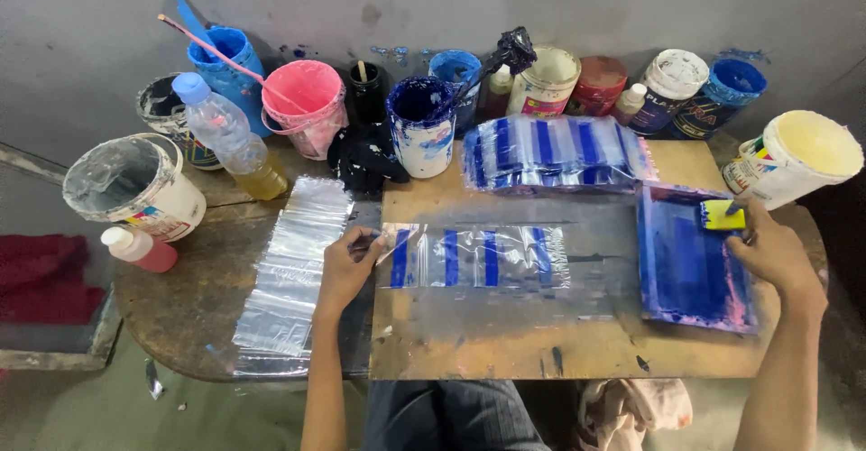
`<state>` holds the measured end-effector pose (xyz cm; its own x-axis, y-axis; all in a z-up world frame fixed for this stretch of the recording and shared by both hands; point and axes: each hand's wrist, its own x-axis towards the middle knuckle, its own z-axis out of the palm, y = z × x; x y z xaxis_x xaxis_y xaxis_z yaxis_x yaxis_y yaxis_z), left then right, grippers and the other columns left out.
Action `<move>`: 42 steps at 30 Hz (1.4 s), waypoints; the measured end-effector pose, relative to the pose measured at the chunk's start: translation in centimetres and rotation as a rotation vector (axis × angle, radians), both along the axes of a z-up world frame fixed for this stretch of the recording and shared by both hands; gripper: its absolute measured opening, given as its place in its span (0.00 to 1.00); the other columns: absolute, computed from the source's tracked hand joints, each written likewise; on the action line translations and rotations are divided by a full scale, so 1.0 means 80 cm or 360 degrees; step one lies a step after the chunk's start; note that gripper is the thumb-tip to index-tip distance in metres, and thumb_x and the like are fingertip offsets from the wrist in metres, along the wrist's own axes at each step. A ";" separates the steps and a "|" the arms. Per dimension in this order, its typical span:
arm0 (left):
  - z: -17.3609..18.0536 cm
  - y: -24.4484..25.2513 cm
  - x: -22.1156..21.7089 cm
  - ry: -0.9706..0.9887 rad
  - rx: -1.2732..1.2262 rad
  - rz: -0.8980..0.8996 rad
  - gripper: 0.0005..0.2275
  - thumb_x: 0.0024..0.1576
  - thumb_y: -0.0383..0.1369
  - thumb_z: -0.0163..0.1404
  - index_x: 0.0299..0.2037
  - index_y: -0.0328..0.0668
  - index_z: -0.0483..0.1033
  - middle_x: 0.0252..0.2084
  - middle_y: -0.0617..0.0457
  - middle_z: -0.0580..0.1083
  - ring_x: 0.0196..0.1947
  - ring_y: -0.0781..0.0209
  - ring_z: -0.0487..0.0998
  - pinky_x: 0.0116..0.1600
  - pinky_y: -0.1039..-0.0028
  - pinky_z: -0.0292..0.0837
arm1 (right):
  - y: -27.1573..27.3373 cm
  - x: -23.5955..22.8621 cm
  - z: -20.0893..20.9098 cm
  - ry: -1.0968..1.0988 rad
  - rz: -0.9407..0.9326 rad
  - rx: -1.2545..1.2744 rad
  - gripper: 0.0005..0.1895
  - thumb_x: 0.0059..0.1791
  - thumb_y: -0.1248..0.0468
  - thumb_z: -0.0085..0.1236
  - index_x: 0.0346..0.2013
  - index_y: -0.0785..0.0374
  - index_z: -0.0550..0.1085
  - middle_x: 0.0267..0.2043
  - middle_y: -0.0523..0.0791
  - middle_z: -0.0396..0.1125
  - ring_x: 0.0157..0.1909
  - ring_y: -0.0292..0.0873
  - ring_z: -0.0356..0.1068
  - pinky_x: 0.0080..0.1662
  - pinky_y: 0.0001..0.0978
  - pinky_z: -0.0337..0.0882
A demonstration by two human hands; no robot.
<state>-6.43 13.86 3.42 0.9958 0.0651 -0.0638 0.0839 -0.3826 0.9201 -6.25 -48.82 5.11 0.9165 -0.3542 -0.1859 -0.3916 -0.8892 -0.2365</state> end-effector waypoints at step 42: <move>0.041 -0.118 0.039 -0.0567 -0.0334 -0.0253 0.12 0.61 0.33 0.52 0.49 0.44 0.64 0.44 0.43 0.80 0.42 0.55 0.87 0.44 0.75 0.86 | 0.139 0.062 0.033 -0.0784 -0.0007 0.1359 0.12 0.53 0.64 0.61 0.50 0.64 0.77 0.42 0.52 0.76 0.30 0.44 0.74 0.36 0.30 0.75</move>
